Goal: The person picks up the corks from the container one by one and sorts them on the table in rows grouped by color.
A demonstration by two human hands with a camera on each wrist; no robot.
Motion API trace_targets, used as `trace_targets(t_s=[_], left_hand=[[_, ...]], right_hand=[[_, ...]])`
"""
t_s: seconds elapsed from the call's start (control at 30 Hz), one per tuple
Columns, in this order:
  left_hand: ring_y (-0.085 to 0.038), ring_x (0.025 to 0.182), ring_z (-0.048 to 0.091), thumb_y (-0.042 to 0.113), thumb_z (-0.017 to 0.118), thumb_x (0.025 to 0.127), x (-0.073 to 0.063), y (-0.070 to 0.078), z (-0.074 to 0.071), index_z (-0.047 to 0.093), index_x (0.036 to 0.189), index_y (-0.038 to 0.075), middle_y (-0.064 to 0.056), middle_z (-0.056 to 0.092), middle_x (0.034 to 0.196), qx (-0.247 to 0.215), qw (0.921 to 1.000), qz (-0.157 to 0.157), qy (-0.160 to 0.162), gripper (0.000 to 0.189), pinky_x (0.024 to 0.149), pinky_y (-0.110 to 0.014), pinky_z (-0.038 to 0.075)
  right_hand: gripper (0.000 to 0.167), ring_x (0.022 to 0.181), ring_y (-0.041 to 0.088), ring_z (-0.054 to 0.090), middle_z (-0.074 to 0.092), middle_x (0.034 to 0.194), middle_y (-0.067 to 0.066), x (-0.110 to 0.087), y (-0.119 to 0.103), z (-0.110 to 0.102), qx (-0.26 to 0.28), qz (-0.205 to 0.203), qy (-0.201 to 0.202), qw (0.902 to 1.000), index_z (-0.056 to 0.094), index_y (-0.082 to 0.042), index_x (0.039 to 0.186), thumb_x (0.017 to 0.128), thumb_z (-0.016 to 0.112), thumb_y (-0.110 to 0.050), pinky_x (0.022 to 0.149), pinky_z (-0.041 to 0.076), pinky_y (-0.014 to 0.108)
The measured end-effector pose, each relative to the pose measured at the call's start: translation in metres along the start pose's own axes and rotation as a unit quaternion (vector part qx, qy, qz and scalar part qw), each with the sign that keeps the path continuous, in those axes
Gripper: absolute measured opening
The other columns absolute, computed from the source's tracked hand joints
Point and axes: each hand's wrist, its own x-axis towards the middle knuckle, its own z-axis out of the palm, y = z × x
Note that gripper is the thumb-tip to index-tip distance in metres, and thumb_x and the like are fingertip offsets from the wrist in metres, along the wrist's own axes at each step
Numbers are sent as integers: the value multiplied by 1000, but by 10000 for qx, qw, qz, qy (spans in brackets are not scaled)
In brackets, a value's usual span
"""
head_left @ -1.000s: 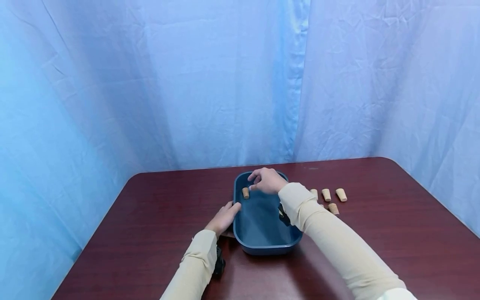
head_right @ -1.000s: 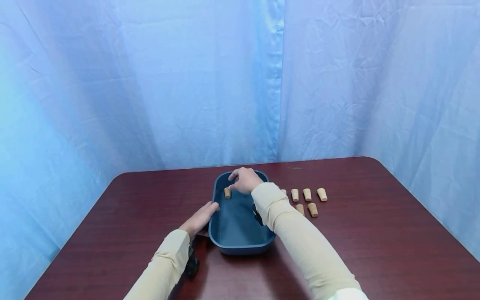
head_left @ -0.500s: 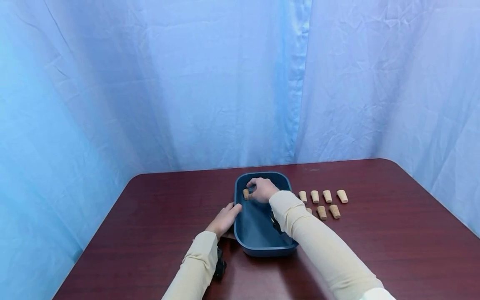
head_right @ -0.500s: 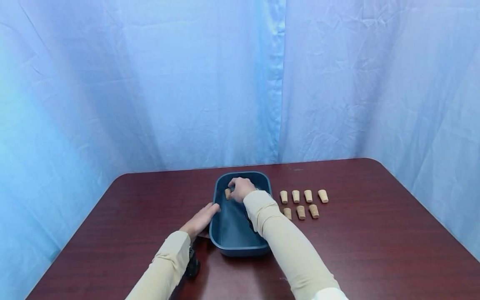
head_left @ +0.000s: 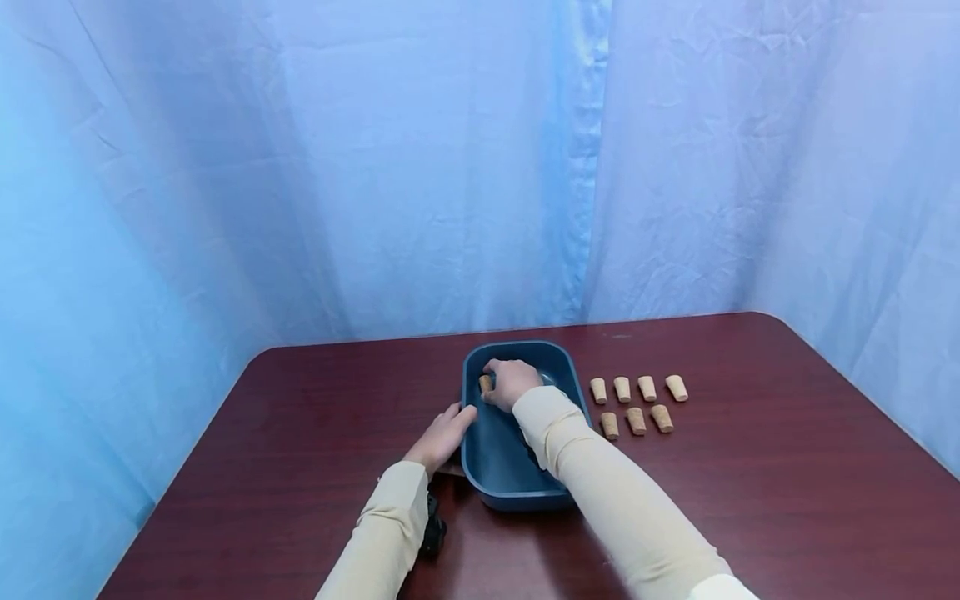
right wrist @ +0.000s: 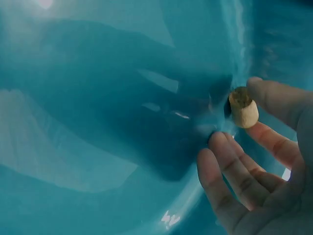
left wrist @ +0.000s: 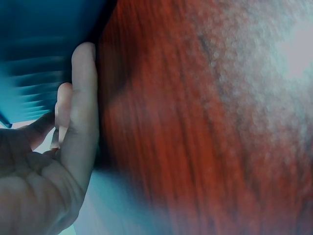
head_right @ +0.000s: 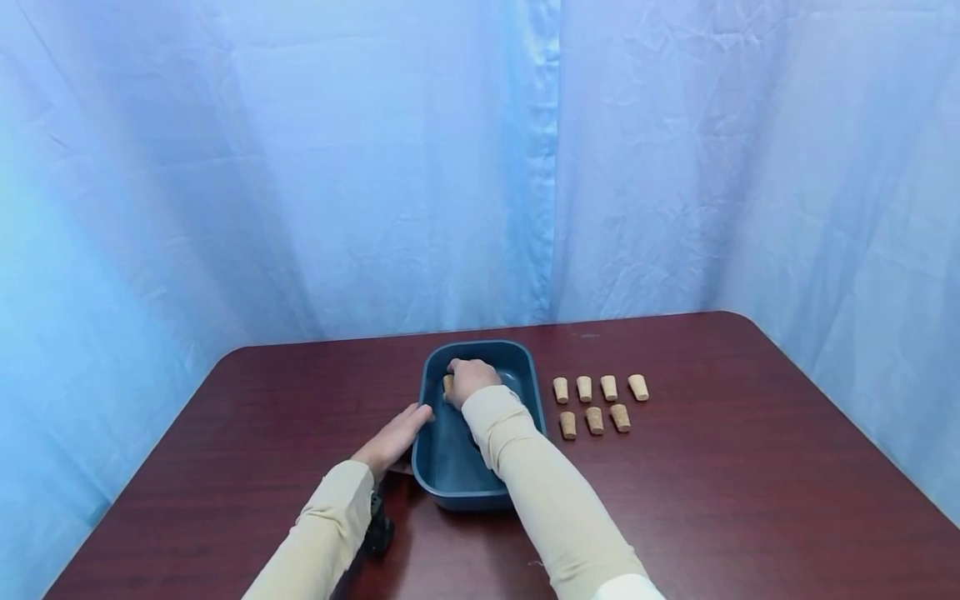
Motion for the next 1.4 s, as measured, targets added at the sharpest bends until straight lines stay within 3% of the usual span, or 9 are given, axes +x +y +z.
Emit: trace_targets(t_s=[0.27, 0.47, 0.63, 1.13, 1.4], left_hand=[[-42, 120, 54, 38, 36, 104, 0, -1, 0, 23, 160, 1, -27, 33, 155, -48, 10000, 22, -45, 69, 80, -54, 58], [-40, 117, 56, 38, 37, 103, 0, 0, 0, 27, 159, 1, -25, 38, 152, -10, 10000, 44, 14, 67, 80, -54, 59], [-39, 116, 56, 39, 38, 103, 1, 0, 0, 27, 159, 2, -25, 37, 153, 38, 10000, 15, 57, 68, 79, -53, 59], [-43, 121, 53, 40, 37, 104, -1, 3, -1, 24, 160, 3, -26, 35, 154, 73, 9999, -58, 99, 68, 83, -55, 58], [-41, 117, 57, 39, 38, 103, -1, 2, 1, 26, 160, 2, -26, 39, 152, 30, 9999, -29, 125, 68, 82, -55, 58]], right_hand=[[34, 95, 29, 64, 69, 105, 12, -1, -5, 9, -358, -11, 614, 9975, 70, -8, 122, 91, 78, -19, 84, 56, 43], [26, 89, 30, 66, 68, 96, 12, -6, -8, 10, -501, -6, 732, 9961, 70, -7, 110, 88, 81, -18, 78, 58, 43], [23, 86, 29, 64, 67, 92, 11, -10, -7, 10, -259, 53, 814, 9963, 70, -7, 106, 88, 81, -17, 78, 58, 43], [39, 87, 26, 59, 66, 109, 14, -16, 0, -1, 451, 201, 259, 9984, 68, -10, 126, 90, 79, -19, 79, 56, 40], [42, 93, 26, 60, 66, 120, 14, -20, 1, -8, 585, 266, -107, 9979, 68, -11, 130, 91, 78, -19, 87, 55, 45]])
